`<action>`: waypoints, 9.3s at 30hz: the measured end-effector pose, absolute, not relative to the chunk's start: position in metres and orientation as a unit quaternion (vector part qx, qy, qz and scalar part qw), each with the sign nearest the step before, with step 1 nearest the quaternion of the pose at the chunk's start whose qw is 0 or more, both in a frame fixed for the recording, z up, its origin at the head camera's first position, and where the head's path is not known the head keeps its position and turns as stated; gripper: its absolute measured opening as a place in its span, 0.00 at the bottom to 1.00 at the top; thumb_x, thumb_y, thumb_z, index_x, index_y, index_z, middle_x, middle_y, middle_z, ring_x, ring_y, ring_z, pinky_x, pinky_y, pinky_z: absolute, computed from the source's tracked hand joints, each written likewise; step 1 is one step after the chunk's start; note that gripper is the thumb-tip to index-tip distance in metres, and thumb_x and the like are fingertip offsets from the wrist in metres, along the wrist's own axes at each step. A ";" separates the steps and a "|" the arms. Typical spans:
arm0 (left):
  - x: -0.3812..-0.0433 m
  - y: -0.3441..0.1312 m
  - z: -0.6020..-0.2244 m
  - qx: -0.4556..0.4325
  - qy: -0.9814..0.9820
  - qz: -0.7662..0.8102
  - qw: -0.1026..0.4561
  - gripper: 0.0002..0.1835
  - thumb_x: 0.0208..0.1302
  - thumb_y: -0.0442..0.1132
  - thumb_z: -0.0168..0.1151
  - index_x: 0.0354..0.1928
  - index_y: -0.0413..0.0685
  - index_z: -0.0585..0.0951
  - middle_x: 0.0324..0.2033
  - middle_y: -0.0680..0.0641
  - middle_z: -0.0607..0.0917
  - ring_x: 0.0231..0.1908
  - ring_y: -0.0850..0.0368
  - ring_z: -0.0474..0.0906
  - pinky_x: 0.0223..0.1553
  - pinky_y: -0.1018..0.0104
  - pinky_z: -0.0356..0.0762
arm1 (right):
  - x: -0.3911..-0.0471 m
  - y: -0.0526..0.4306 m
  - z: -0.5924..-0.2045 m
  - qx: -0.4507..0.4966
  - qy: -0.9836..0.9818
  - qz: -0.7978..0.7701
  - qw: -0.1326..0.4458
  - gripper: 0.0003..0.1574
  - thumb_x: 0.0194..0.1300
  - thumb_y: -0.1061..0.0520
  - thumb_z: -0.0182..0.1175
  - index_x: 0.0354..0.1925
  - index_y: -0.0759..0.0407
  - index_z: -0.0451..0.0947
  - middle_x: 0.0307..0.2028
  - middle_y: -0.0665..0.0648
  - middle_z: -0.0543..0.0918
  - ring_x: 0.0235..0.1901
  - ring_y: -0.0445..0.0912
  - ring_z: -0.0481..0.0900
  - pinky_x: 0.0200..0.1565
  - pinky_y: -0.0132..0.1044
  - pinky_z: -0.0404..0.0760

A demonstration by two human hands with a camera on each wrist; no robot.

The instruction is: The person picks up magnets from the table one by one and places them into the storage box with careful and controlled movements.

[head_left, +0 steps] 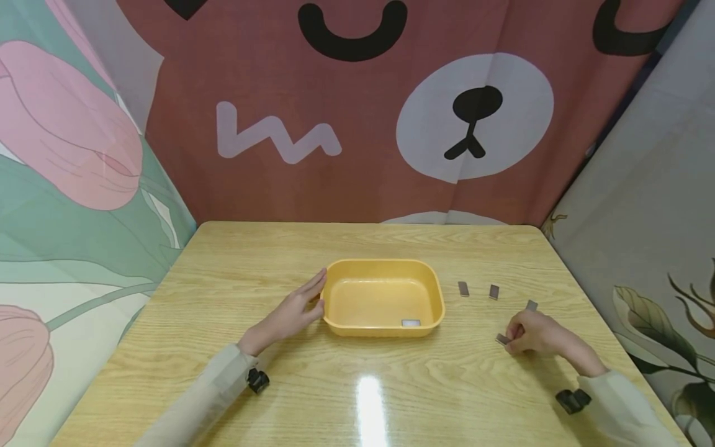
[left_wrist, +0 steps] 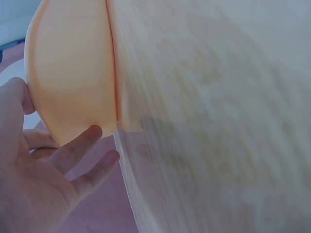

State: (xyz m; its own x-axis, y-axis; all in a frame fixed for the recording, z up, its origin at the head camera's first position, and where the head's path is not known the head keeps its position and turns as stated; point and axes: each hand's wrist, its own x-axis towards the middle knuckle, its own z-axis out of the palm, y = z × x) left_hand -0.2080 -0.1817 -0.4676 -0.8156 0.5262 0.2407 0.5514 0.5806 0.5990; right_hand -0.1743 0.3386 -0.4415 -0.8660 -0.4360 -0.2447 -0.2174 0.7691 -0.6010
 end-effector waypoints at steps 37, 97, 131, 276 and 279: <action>-0.206 -0.180 -0.467 -0.304 -0.889 -0.341 0.016 0.31 0.72 0.35 0.53 0.73 0.32 0.58 0.76 0.46 0.51 0.59 0.53 0.71 0.40 0.71 0.78 | -0.173 0.338 -0.444 -0.169 0.920 -0.302 0.186 0.09 0.54 0.64 0.73 0.26 0.63 0.80 0.23 0.51 0.77 0.22 0.41 0.70 0.23 0.30 0.72; -0.206 -0.180 -0.464 -0.297 -0.886 -0.355 0.007 0.32 0.71 0.34 0.55 0.73 0.33 0.58 0.76 0.47 0.51 0.62 0.51 0.68 0.37 0.71 0.79 | -0.178 0.332 -0.447 -0.136 0.903 -0.361 0.190 0.08 0.55 0.66 0.72 0.30 0.67 0.80 0.20 0.55 0.80 0.18 0.47 0.75 0.19 0.37 0.77; -0.205 -0.179 -0.461 -0.295 -0.887 -0.356 0.002 0.33 0.70 0.33 0.57 0.72 0.31 0.59 0.76 0.45 0.51 0.59 0.48 0.71 0.31 0.75 0.79 | -0.184 0.320 -0.448 -0.155 0.905 -0.367 0.148 0.03 0.59 0.69 0.67 0.33 0.69 0.82 0.28 0.55 0.82 0.26 0.46 0.80 0.26 0.36 0.83; -0.206 -0.182 -0.461 -0.303 -0.883 -0.358 0.016 0.32 0.68 0.31 0.58 0.71 0.29 0.61 0.74 0.41 0.55 0.18 0.69 0.64 0.17 0.75 0.72 | -0.215 0.203 -0.413 -0.254 0.844 -0.461 0.105 0.03 0.63 0.68 0.65 0.36 0.66 0.85 0.28 0.56 0.85 0.26 0.46 0.82 0.31 0.43 0.86; -0.207 -0.181 -0.461 -0.305 -0.883 -0.356 0.017 0.32 0.68 0.31 0.58 0.71 0.29 0.61 0.74 0.41 0.54 0.18 0.69 0.63 0.16 0.75 0.72 | -0.216 0.201 -0.414 -0.258 0.842 -0.462 0.106 0.03 0.63 0.68 0.65 0.36 0.67 0.85 0.28 0.56 0.85 0.26 0.46 0.82 0.31 0.41 0.86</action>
